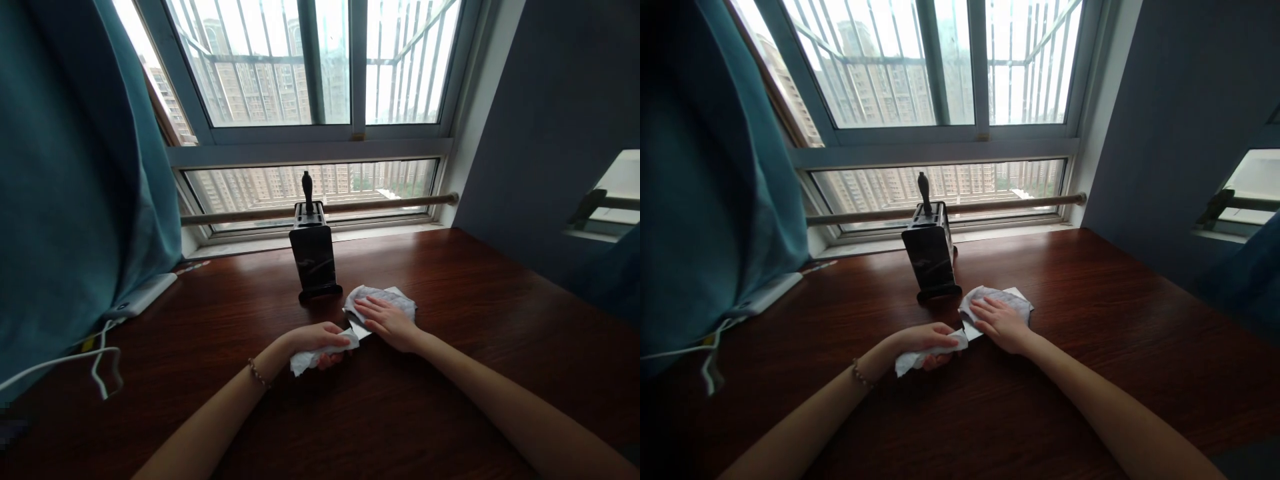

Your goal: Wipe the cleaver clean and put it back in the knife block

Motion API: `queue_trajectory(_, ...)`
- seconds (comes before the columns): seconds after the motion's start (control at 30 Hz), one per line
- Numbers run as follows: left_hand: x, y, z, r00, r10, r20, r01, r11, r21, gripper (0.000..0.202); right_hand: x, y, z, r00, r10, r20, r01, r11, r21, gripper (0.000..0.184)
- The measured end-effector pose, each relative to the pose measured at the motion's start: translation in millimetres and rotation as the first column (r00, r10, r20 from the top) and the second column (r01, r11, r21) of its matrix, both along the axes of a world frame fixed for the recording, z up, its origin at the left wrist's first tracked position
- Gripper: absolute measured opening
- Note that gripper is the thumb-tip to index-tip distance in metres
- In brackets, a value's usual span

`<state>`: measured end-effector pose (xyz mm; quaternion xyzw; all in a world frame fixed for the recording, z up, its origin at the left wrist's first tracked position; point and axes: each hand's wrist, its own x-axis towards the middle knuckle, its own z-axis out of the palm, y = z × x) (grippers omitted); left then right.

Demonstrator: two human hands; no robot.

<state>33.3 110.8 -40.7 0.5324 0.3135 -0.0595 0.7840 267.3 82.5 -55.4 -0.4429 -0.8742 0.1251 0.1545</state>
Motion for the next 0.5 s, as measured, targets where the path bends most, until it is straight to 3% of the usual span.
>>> queue_trajectory(0.3,0,-1,3.4,1.000,-0.001,-0.011,0.001,1.000,-0.007,0.036,62,37,-27.0,0.951,-0.300,0.073,0.300,0.954,0.008,0.057)
queue_trajectory(0.5,0,-1,3.4,1.000,-0.009,0.004,0.009,1.000,-0.001,0.034,86,49,-33.0,0.852,-0.482,0.205,0.490,0.871,0.014,0.060)
